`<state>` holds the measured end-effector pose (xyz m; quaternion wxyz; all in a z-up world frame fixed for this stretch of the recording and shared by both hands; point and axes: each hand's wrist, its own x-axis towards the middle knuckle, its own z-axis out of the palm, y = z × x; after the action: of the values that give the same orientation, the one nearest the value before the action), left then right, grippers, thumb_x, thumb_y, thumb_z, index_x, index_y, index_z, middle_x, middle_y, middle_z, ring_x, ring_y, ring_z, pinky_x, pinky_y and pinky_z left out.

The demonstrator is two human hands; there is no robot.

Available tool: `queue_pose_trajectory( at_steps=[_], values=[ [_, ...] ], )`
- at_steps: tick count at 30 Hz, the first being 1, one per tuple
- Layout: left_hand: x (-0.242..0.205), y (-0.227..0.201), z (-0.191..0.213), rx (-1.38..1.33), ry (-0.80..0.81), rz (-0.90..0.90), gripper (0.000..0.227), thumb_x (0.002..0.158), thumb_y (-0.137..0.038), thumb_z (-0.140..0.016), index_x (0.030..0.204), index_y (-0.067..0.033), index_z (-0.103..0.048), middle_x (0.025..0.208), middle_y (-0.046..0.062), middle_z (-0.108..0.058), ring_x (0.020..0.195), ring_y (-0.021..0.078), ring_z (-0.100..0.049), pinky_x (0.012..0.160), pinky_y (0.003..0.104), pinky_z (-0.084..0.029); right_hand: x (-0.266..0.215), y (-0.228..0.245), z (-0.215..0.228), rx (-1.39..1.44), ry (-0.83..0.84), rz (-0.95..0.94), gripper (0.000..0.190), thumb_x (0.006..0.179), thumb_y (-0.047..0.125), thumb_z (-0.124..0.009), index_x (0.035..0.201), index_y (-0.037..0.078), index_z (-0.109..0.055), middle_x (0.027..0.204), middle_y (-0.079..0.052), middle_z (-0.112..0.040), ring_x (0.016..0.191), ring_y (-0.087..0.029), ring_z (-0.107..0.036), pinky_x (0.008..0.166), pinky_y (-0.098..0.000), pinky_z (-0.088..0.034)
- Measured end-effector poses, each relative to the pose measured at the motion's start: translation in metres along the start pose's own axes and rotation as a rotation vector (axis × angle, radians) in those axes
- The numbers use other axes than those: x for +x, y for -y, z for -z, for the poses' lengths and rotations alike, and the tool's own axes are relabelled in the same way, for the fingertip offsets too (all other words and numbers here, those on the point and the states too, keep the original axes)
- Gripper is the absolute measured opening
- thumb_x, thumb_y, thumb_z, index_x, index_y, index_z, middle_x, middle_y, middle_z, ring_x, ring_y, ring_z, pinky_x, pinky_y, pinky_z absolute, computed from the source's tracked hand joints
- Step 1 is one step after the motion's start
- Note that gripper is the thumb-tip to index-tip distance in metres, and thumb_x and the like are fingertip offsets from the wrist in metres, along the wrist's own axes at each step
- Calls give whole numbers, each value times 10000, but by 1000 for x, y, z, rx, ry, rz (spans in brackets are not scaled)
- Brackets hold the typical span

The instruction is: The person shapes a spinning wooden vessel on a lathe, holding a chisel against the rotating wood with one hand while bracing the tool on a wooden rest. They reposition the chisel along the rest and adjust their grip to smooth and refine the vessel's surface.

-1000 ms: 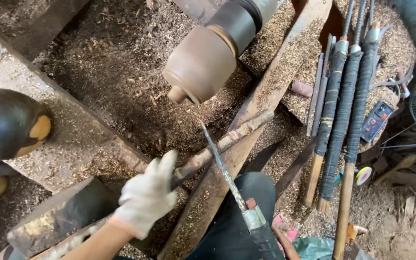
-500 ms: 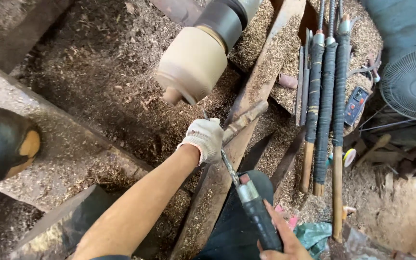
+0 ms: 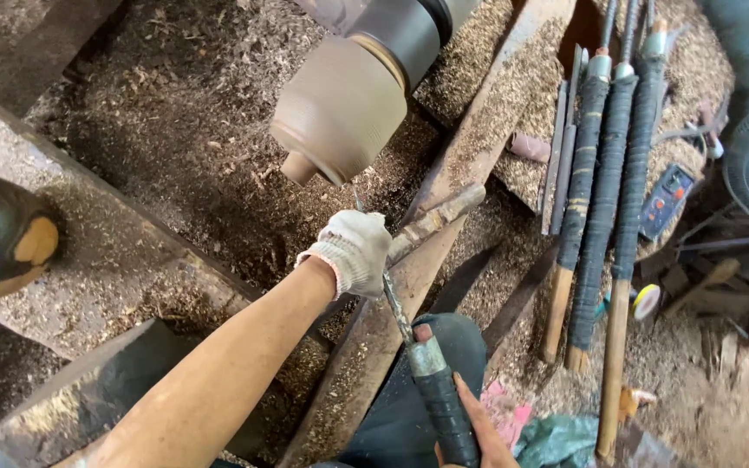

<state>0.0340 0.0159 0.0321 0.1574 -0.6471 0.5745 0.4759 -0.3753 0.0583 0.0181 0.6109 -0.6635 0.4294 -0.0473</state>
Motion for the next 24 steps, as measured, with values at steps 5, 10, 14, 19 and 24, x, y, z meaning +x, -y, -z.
queue_pose_trajectory(
  at_steps=[5, 10, 14, 19, 24],
  values=[
    [-4, -2, -1, -24, -72, 19, 323, 764, -331, -811, 938, -61, -786, 948, 111, -711, 763, 249, -723, 678, 371, -602, 10, -19, 23, 20, 179, 64, 996, 775, 157, -922, 1571, 11, -342, 1465, -233, -528, 1052, -218, -681, 882, -324, -517],
    [0, 0, -13, -80, -179, 20, 385, 700, -361, -867, 925, -59, -786, 961, 116, -687, 802, 274, -716, 705, 390, -591, 15, -6, 28, 108, 170, -288, 1092, 687, 143, -922, 1604, 115, -329, 1271, -196, -665, 742, -193, -728, 666, -326, -576],
    [2, 1, -15, -99, -233, 23, 383, 683, -355, -869, 914, -62, -785, 945, 125, -696, 802, 288, -715, 710, 399, -587, 17, -9, 35, 148, 206, -381, 1124, 717, 132, -915, 1649, 164, -288, 1096, -262, -693, 711, -212, -707, 637, -335, -558],
    [5, 0, -14, -89, -200, 36, 347, 710, -348, -846, 896, -62, -782, 938, 131, -697, 783, 289, -726, 689, 403, -602, 27, -6, 41, 132, 231, -293, 1044, 733, 136, -859, 1610, 153, -293, 1204, -169, -686, 723, -205, -743, 639, -330, -584],
    [4, 2, -20, -108, -216, 38, 341, 702, -335, -841, 892, -59, -778, 952, 145, -707, 812, 297, -726, 708, 399, -599, 29, -26, 63, 194, 279, -429, 997, 786, 148, -809, 1620, 175, -263, 955, -289, -718, 672, -229, -743, 616, -337, -565]
  ],
)
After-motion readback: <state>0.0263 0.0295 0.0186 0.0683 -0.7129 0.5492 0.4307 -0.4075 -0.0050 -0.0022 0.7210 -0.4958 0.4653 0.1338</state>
